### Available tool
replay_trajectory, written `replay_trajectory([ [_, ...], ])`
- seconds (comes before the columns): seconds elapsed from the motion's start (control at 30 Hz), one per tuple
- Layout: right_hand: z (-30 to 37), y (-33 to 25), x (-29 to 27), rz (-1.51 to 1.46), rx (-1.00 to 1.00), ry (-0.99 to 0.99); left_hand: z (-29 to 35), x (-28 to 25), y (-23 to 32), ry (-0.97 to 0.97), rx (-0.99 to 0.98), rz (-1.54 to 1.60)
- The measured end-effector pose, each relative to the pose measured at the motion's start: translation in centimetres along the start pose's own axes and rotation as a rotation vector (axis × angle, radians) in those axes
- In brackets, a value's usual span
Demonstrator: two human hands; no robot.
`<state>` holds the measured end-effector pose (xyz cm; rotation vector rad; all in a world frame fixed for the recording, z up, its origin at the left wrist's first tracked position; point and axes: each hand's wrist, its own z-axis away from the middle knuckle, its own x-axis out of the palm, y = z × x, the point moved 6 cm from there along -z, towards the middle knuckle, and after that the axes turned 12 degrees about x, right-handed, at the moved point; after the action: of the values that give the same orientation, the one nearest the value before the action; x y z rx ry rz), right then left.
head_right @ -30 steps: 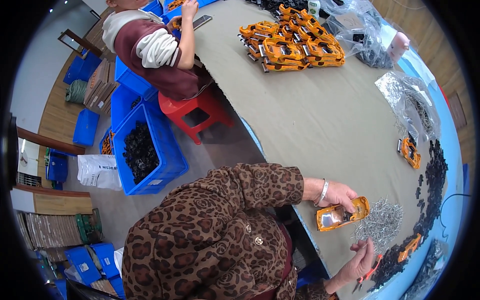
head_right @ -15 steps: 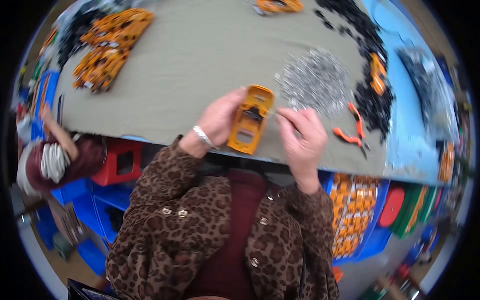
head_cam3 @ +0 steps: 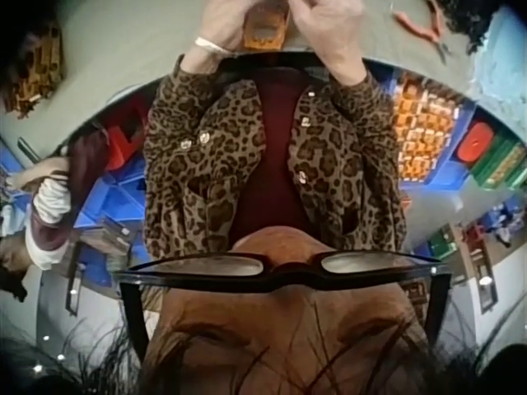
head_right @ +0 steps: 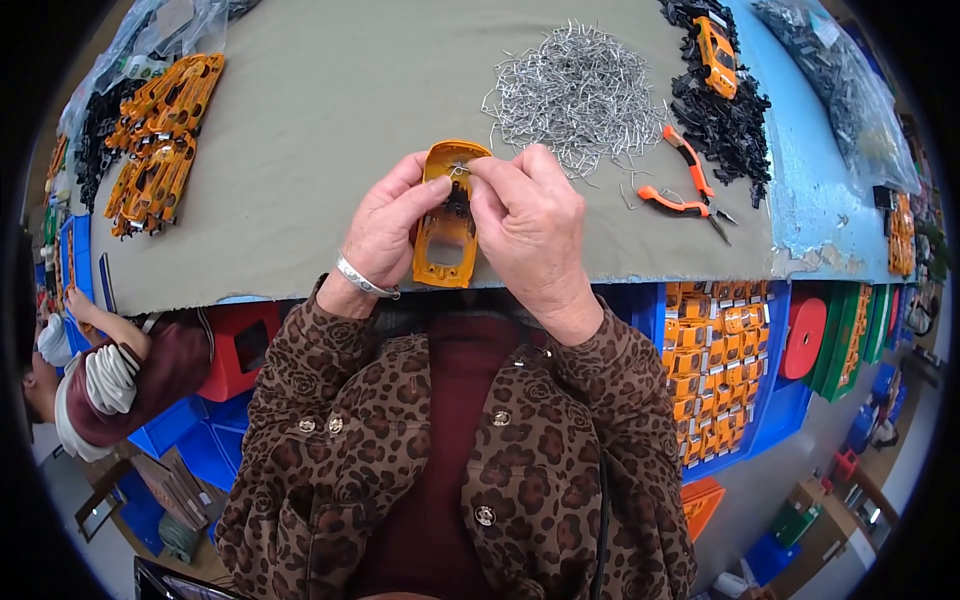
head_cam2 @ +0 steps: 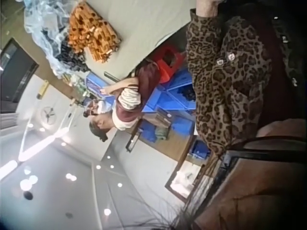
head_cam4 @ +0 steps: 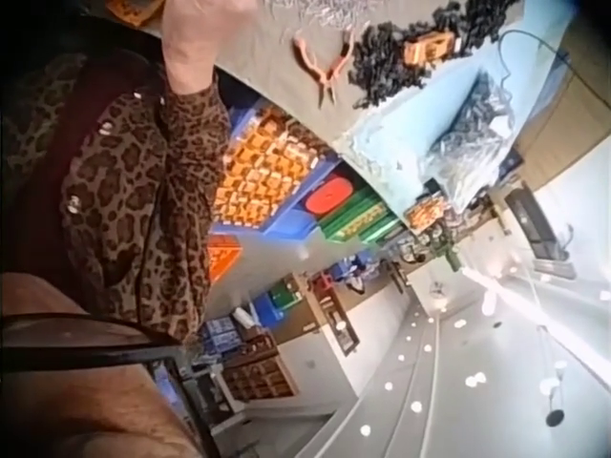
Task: Assembling the components of small toy cars using handheld tools and placing completed units into sorting trays.
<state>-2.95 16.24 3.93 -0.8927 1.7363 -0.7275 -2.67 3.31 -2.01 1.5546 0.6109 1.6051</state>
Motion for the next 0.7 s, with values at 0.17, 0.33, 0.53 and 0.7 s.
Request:
replay_trajectory([
  [0.17,-0.07,0.21,0.15,0.035,0.005,-0.008,-0.09,0.22,-0.02,0.002,0.037,-0.099],
  [0.33,-0.11,0.17,0.30,0.060,-0.042,0.019,-0.24,-0.12,-0.07,-0.009,0.024,-0.143],
  [0.53,-0.17,-0.11,0.55,0.078,-0.085,0.048,-0.38,-0.14,0.00,0.028,0.076,-0.170],
  [0.7,-0.27,0.17,0.63,0.022,-0.070,0.067,-0.42,-0.27,-0.10,0.043,0.091,-0.212],
])
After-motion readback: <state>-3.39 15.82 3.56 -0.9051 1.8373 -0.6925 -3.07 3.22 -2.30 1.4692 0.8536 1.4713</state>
